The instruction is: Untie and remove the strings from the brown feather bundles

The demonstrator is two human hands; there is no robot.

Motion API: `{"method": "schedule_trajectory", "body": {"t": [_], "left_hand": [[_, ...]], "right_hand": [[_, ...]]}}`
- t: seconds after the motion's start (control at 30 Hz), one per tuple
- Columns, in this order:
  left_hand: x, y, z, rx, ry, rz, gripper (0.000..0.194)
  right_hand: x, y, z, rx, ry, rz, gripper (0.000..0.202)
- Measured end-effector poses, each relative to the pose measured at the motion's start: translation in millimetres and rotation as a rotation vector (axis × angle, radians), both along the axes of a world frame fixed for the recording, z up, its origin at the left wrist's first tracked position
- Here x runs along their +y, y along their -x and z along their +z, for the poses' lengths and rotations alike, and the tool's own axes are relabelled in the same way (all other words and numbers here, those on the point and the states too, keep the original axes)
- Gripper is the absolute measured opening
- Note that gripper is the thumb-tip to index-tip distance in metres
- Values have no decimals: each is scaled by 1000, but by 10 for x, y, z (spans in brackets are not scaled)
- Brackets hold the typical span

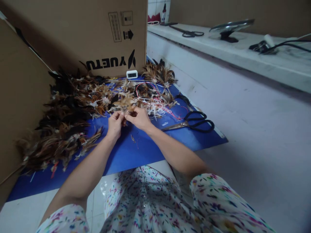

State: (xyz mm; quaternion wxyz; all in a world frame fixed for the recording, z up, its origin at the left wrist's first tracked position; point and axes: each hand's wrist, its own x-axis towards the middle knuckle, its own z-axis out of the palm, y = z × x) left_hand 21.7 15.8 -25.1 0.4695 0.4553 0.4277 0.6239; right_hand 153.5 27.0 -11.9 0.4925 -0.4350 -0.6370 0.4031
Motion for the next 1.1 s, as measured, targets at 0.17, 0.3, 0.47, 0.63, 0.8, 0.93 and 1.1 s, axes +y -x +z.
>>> {"method": "schedule_trajectory", "body": {"t": [0.17, 0.3, 0.47, 0.63, 0.8, 0.93, 1.1], "left_hand": [[-8, -10, -6, 2, -1, -7, 44], [-30, -26, 10, -13, 13, -1, 41], [-53, -47, 28, -29, 11, 2, 42], [-53, -51, 57, -56, 30, -7, 43], [-46, -35, 90, -86, 44, -32, 42], [-31, -21, 88, -103, 55, -46, 41], [-13, -2, 74, -92, 47, -59, 39]], "right_hand": [[8, -2, -14, -23, -8, -17, 15], [11, -4, -35, -13, -22, 0, 16], [6, 0, -45, -52, -18, -20, 19], [2, -6, -41, -48, -26, 35, 14], [-20, -33, 5, -35, -82, 106, 12], [-51, -75, 84, -96, -199, 97, 15], [-46, -144, 129, -220, -321, 103, 18]]}}
